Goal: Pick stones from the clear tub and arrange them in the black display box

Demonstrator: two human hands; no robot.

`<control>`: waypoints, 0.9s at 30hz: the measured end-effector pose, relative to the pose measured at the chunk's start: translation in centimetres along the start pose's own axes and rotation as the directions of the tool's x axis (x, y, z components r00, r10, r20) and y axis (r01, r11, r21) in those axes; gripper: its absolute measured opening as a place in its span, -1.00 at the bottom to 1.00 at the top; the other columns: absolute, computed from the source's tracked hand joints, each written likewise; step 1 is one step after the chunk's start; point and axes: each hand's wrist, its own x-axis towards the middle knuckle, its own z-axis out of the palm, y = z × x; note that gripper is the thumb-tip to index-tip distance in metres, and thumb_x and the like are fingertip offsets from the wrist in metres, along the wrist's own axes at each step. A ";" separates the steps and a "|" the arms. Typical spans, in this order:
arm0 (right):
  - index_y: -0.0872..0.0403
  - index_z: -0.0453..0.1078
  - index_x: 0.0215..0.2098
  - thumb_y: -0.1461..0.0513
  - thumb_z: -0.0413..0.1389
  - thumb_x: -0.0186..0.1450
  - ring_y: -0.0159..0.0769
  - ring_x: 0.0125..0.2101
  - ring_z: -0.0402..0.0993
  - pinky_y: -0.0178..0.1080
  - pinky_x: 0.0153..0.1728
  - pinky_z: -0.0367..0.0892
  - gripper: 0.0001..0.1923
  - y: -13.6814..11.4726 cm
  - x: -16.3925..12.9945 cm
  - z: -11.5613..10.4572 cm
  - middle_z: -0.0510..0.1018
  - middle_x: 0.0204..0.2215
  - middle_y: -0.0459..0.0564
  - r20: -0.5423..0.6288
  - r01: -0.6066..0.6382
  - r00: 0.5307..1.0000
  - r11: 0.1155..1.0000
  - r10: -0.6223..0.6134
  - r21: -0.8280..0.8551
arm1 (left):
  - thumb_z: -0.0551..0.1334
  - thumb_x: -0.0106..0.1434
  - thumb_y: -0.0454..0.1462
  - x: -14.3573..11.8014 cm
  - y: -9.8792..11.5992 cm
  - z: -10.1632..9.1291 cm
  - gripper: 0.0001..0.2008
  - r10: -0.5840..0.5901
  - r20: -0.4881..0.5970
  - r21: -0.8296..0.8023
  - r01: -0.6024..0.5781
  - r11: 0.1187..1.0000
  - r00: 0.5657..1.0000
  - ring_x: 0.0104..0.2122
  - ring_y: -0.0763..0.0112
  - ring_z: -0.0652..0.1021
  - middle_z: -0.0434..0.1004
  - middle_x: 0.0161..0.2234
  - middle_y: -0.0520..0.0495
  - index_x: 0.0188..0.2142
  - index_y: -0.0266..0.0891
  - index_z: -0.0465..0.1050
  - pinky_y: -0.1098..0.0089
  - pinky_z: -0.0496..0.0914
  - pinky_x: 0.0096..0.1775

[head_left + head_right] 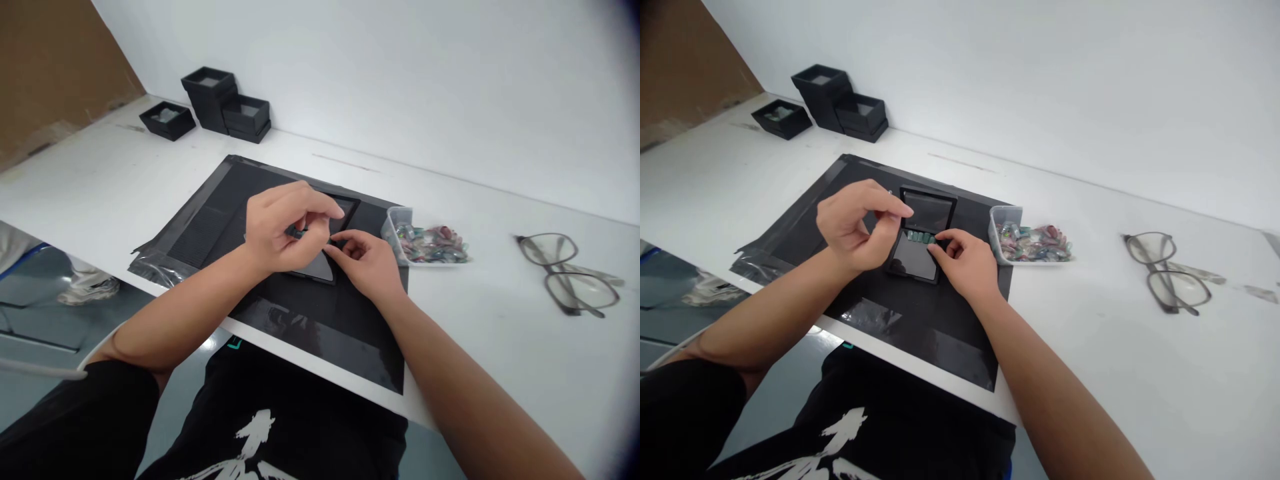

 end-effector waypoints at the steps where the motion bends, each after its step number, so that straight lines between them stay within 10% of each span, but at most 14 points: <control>1: 0.01 0.57 -0.22 0.02 0.23 0.19 -0.36 -0.55 0.31 -0.28 -0.51 0.16 -0.71 -0.1 0.0 0.1 0.48 -0.56 -0.12 -0.009 -0.004 1.000 1.000 0.004 -0.024 | 0.12 0.13 -0.46 0.0 0.1 0.0 -0.79 -0.015 0.010 0.002 0.015 1.000 1.000 -0.62 0.54 0.38 0.33 -0.64 0.11 -0.36 -0.18 0.47 0.46 0.28 -0.56; 21: 0.02 0.56 -0.18 0.12 0.14 0.28 -0.38 -0.61 0.29 -0.29 -0.53 0.13 -0.77 -0.7 -1.0 0.0 0.36 -0.65 -0.19 -0.130 0.145 0.979 0.986 -0.155 -0.083 | 0.14 0.14 -0.44 -0.7 0.4 0.6 -0.81 -0.093 0.157 0.002 0.094 0.996 0.983 -0.57 0.55 0.41 0.49 -0.54 0.07 -0.37 -0.20 0.50 0.48 0.36 -0.43; 27: 0.07 0.54 -0.33 0.20 0.08 0.32 -0.33 -0.52 0.34 -0.26 -0.40 0.21 -0.80 -1.9 -2.4 -2.4 0.42 -0.60 -0.11 -0.235 0.390 0.853 0.868 -0.466 -0.307 | 0.15 0.20 -0.39 -1.3 1.2 0.9 -0.82 0.069 0.340 -0.111 -0.033 0.993 0.938 -0.56 0.55 0.43 0.50 -0.52 0.08 -0.29 -0.18 0.51 0.49 0.32 -0.46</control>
